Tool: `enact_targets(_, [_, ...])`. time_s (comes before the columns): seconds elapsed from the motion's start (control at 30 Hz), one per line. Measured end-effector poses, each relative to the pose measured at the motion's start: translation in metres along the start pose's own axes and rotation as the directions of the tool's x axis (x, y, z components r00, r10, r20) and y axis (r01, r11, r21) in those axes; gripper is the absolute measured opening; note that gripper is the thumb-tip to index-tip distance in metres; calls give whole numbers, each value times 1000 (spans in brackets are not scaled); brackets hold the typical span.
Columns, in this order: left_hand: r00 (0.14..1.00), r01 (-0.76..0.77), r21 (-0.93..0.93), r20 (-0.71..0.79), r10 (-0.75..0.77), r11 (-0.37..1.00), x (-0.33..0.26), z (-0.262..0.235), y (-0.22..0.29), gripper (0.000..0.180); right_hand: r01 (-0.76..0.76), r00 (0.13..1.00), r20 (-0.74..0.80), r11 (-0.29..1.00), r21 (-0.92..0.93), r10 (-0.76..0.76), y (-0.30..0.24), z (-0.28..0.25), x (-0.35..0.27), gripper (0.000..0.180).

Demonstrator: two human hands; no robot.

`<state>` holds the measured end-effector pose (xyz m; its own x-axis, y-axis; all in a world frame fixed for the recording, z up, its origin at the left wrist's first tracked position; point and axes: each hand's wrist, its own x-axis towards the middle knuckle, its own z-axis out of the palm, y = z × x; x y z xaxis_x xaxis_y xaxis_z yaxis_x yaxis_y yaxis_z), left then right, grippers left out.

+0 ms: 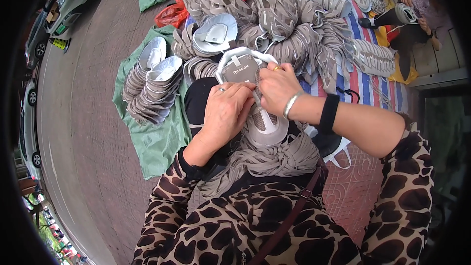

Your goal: Lacing and assembling shoe components while sitting on the ground.

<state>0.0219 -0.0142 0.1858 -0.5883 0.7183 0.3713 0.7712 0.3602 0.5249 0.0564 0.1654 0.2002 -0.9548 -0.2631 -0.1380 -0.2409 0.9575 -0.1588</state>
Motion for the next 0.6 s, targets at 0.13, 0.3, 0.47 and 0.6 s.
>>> enact_targets(0.13, [997,21,-228,-64,-37,973,-2,-8,-3,9,126,940,-340,961,247,-36,8,-7,13,8])
enact_targets(0.3, [924,47,-565,-288,-250,824,20,-47,-27,6,132,926,-229,313,941,300,8,-69,70,12])
enact_targets(0.47, [890,149,-622,-254,-379,768,37,-60,-45,9,-288,958,288,131,949,18,-13,-69,87,20])
enact_targets(0.6, [868,225,-804,-91,-488,550,36,-50,-57,7,-304,952,303,-27,952,-48,-12,-60,90,18])
